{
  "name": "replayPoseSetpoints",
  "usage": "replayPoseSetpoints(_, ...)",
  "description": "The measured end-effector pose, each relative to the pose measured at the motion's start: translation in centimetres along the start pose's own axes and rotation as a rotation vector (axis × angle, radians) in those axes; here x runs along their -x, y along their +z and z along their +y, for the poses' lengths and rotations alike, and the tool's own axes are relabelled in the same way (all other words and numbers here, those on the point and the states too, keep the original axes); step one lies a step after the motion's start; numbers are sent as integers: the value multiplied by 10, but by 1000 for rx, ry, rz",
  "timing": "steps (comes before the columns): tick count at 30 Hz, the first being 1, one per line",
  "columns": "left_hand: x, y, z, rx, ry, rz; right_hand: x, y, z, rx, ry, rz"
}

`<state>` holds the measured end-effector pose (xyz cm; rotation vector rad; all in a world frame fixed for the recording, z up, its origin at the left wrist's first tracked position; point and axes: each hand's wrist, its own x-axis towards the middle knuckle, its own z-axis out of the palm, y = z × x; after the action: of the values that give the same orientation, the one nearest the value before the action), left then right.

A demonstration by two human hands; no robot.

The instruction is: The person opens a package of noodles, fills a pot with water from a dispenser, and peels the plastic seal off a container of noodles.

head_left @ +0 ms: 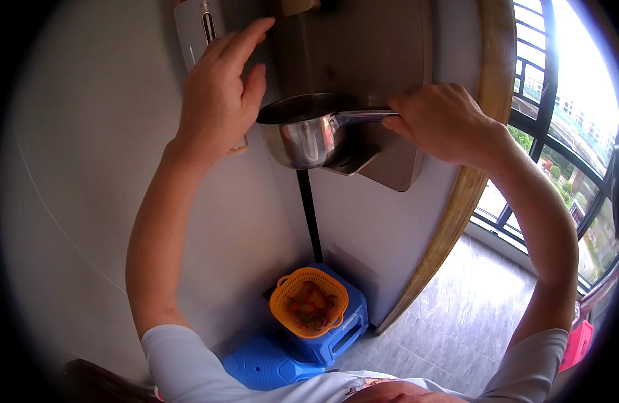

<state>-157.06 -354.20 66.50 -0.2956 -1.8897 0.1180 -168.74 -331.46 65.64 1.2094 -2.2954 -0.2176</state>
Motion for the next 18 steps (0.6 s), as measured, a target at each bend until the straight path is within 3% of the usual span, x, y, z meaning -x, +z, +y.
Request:
replayPoseSetpoints(3,-13,6,3,6,-44,-21,1,-1,-1,-9,10,-7)
replayPoseSetpoints(6,-25,17,1,10,103,81,0,1,0,-11,-6,29)
replayPoseSetpoints(18,-55,29,6,-33,244,117,0,0,0,-2,1,-1)
